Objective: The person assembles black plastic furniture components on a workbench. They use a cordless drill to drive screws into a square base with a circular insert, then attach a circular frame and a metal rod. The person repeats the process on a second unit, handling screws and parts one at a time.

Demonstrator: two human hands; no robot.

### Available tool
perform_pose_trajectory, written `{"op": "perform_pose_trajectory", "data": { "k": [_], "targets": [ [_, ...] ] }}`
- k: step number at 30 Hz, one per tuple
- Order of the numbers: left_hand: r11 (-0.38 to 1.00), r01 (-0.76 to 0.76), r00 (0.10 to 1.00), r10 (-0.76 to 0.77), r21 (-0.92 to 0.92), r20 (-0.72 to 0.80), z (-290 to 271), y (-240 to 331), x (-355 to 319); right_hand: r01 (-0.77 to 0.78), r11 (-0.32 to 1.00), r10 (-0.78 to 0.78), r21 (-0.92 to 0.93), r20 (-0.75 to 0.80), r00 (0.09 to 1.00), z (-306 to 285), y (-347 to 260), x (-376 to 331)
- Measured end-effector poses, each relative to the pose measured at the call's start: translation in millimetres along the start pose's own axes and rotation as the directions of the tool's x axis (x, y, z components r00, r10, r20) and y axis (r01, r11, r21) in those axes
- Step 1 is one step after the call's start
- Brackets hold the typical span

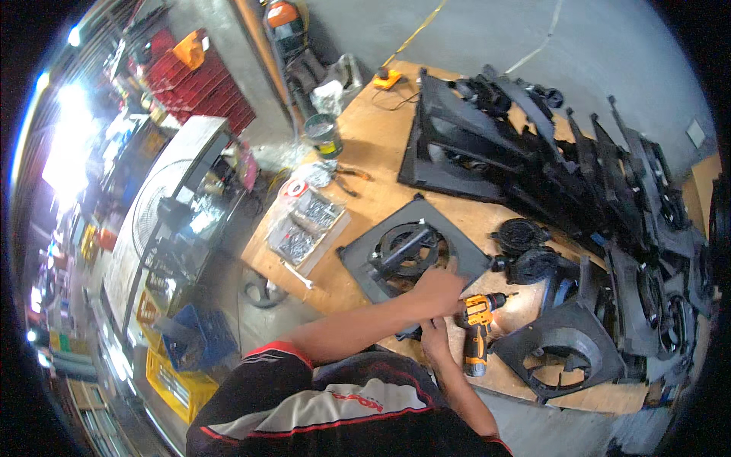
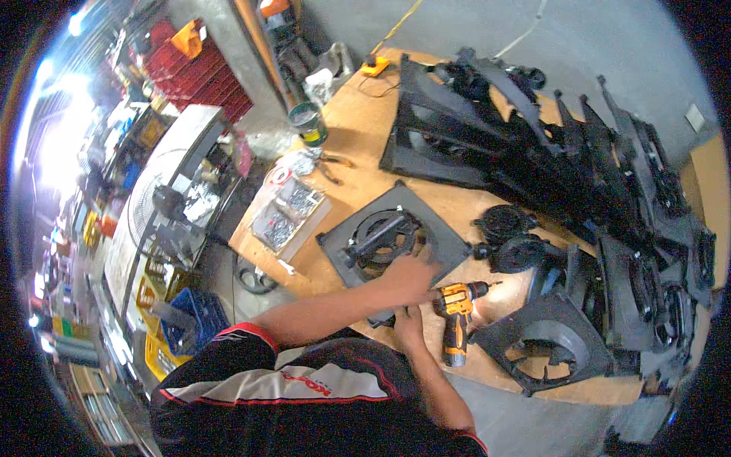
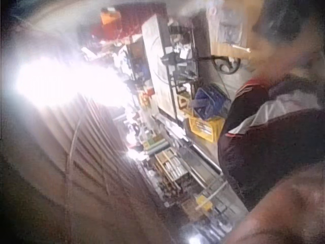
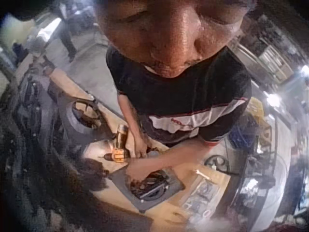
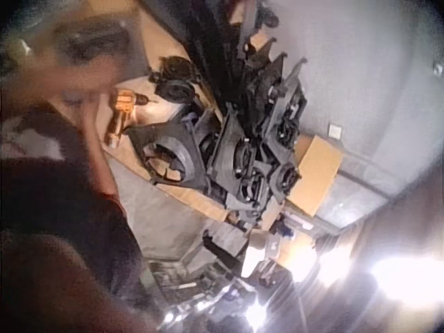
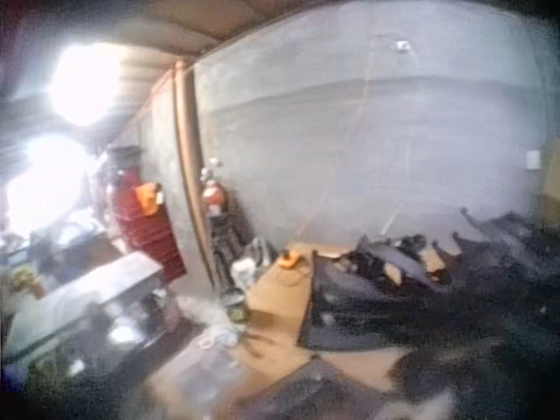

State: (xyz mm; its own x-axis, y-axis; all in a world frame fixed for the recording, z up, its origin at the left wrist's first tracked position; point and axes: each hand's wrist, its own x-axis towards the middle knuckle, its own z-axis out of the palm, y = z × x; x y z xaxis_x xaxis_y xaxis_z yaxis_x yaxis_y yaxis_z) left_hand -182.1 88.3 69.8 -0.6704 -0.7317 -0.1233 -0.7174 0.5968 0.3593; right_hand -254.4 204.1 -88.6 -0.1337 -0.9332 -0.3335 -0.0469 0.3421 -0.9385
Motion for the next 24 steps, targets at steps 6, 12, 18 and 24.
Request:
{"op": "perform_pose_trajectory", "data": {
  "k": [6,12,18,24],
  "targets": [
    [0.819,0.480,0.844,-0.529,-0.315,-0.089,-8.7,-112.5,-137.5,-0.152,0.974,0.171,-0.171,0.104,0.980,16.4,-14.9,0.0],
    [0.625,0.726,0.571,-0.781,-0.289,-0.254,55.5,-232.6,-219.5,-0.253,0.825,0.457,-0.504,0.334,0.825,-20.2,-64.1,21.7],
    [0.513,0.770,0.480,-0.857,-0.379,-0.187,46.3,-247.0,-208.1,-0.233,0.833,0.335,-0.501,0.121,0.934,-38.9,-80.4,32.3],
    [0.543,0.690,0.570,-0.815,-0.479,-0.102,59.1,-279.0,-260.8,-0.060,0.825,0.148,-0.561,0.113,0.983,14.3,-83.1,18.4]
  ]
}}
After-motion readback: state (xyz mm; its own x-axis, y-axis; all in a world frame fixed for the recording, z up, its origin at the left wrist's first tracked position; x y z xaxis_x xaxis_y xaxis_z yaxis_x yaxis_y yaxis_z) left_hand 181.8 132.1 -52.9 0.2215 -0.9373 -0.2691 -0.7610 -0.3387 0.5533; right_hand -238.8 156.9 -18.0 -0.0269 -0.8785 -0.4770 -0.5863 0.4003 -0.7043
